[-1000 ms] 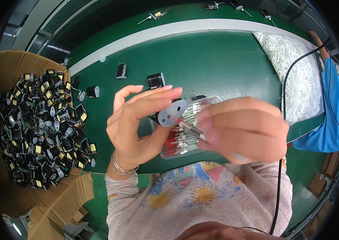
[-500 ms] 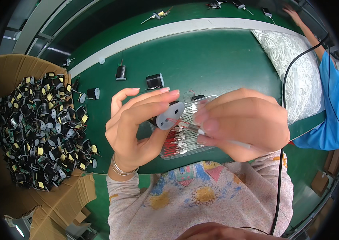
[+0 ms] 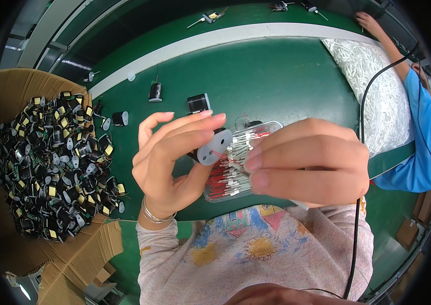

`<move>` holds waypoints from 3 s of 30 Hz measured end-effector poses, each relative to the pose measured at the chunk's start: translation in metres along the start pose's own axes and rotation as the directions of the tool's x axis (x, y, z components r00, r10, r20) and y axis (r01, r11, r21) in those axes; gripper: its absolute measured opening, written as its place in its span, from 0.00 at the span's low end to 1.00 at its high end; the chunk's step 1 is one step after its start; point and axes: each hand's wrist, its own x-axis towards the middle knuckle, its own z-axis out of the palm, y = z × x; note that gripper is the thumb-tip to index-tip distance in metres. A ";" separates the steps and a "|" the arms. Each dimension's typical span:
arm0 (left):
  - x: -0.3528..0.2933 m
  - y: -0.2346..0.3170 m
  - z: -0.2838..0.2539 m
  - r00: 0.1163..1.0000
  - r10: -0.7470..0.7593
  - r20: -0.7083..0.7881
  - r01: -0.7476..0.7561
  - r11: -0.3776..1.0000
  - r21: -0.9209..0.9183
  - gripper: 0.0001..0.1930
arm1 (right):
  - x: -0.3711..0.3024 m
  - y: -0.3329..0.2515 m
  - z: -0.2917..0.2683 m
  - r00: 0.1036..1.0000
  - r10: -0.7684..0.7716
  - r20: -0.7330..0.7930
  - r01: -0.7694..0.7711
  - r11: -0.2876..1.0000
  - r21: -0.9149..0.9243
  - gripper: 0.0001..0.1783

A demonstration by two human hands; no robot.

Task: The person assembles electronic components by inserting a wire into a small gray plastic part using a metal tool and then joining it with a black component.

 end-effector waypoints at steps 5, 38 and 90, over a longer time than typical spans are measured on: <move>0.000 0.002 0.000 1.000 -0.009 -0.004 0.009 1.000 -0.004 0.16 | 0.001 0.001 -0.002 1.000 -0.002 0.005 0.002 1.000 0.030 0.08; -0.001 0.001 0.001 1.000 0.000 -0.011 -0.001 1.000 -0.007 0.16 | -0.004 -0.002 0.000 0.999 0.027 -0.026 -0.027 1.000 -0.008 0.11; -0.003 0.005 -0.001 1.000 0.015 -0.021 -0.016 0.998 -0.064 0.18 | -0.008 -0.009 0.000 0.996 0.043 -0.082 -0.043 0.999 -0.001 0.17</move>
